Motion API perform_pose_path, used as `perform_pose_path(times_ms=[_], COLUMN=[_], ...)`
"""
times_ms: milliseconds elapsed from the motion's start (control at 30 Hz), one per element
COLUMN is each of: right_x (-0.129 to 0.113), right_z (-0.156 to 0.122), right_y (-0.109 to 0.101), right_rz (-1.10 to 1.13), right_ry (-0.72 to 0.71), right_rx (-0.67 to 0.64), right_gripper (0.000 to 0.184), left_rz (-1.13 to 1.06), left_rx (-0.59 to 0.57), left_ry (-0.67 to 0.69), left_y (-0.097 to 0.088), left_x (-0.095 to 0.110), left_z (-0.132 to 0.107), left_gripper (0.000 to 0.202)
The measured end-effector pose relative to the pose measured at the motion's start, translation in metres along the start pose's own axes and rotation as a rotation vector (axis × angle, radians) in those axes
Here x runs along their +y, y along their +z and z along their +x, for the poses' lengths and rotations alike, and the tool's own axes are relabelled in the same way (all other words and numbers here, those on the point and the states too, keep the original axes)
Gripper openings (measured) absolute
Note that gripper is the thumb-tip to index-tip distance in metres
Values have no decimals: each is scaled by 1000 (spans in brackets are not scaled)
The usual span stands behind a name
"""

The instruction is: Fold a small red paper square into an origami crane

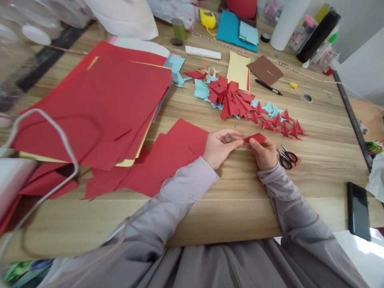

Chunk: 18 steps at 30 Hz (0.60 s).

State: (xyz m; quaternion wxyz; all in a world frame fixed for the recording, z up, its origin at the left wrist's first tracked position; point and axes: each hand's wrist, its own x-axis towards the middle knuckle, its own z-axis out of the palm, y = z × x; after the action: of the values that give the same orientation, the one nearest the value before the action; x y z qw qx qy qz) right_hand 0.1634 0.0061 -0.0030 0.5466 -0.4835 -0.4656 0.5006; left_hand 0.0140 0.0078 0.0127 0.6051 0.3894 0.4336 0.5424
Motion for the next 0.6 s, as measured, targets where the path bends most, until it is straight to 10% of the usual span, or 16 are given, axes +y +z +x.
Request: perform_pose_path(times_ms=[600], right_x=[-7], right_z=[1], right_y=[6], right_rz=[231], right_ry=[42], right_rx=[34], right_gripper=[23], left_rz=[57], left_rx=[17], left_ry=[62], left_y=[0], left_x=[1], left_z=[0], left_gripper=[25])
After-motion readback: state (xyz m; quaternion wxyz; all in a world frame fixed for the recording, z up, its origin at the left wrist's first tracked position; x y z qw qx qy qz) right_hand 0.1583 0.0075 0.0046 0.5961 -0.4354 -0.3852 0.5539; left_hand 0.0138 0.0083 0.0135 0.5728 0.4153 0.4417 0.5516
